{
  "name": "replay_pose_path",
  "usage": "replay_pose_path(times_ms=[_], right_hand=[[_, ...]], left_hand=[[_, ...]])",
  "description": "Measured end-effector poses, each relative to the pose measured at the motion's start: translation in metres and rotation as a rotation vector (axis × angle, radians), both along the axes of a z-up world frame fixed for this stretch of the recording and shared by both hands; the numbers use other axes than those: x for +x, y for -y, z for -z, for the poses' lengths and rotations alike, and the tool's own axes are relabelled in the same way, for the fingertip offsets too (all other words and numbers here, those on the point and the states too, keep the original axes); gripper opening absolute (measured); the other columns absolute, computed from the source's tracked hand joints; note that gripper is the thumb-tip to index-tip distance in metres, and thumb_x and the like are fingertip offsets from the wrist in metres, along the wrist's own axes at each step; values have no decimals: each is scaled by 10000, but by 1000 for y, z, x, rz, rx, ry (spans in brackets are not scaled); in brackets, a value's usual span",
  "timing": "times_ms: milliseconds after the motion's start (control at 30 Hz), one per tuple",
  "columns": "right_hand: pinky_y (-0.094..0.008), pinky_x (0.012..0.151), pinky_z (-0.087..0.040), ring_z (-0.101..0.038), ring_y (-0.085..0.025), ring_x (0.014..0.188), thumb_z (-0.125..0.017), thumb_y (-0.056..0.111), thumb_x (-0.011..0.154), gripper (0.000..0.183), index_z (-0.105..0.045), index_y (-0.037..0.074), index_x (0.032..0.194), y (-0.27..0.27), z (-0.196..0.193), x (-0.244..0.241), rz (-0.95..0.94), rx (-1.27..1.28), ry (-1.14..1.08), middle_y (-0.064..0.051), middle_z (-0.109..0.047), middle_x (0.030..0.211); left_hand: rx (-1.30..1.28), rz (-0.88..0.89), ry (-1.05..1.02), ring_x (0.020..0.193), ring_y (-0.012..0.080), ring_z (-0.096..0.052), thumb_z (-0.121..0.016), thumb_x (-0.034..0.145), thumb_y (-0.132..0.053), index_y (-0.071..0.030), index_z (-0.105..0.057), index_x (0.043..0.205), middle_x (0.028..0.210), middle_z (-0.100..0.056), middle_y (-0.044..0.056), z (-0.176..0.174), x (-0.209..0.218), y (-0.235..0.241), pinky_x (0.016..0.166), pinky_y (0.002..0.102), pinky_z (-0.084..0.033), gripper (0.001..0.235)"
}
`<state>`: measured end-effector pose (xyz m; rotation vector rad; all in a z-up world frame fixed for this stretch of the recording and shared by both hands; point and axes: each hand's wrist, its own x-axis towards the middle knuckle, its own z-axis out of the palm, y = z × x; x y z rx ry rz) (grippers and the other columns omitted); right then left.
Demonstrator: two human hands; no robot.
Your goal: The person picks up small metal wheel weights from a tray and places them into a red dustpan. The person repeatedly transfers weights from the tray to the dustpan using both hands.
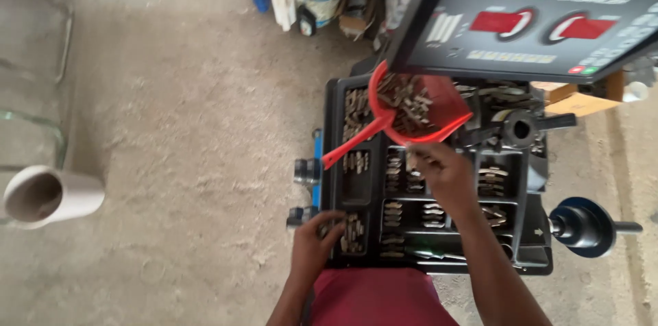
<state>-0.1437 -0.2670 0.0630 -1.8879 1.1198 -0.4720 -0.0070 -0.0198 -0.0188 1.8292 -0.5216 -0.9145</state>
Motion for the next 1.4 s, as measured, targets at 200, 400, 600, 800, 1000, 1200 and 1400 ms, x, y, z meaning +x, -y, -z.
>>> replay_pose_path(times_ms=[200,400,600,800,1000,1200,1400], right_hand=[[-284,736,-602,-756,-131,845,-737,158,905,251,-753,70,1141,-38,62,26,-225,64,58,-66,-768,978],[-375,745,-582,-749,-294,849,-765,169,890,258,-728,31,1104,-35,102,54,-312,-245,-45,-133,-749,995],[-443,763,-559,-678,-339,906,-758,167,870,221,-702,43,1045,-29,108,75,-451,-571,-181,-114,-704,969],[-414,756,-568,-646,-274,942,-773,155,815,206,-712,78,996,-30,106,83,-562,-720,-262,-67,-666,942],[-391,755,-581,-645,-259,977,-780,150,822,242,-725,67,1043,-28,102,81,-551,-759,-330,-46,-659,1002],[-385,721,-582,-636,-254,943,-790,158,781,234,-734,88,998,-24,99,77,-574,-812,-395,-54,-621,965],[-385,694,-580,-640,-265,922,-751,136,792,149,-723,95,933,-29,100,80,-558,-879,-397,-62,-619,949]], left_hand=[[-172,10,30,773,139,-764,-767,880,-184,-115,-780,1091,906,-801,59,-4,5,45,685,312,-580,222],[-14,-77,308,738,304,-732,-780,867,-265,-158,-785,1039,844,-757,122,15,16,69,653,397,-548,202],[24,-150,367,797,332,-729,-773,865,-280,-175,-777,1014,871,-759,122,32,26,74,669,433,-552,183],[65,-139,425,777,329,-709,-783,852,-268,-171,-755,1097,852,-726,112,56,27,82,654,449,-531,266],[43,-79,514,750,324,-680,-778,859,-247,-150,-736,1107,820,-680,89,66,28,88,626,469,-508,269],[6,-79,552,751,332,-676,-780,862,-242,-163,-736,1071,813,-672,81,73,25,90,614,470,-508,228],[-13,-106,555,725,334,-668,-774,868,-248,-184,-748,1061,790,-656,79,70,23,86,592,471,-499,205]])
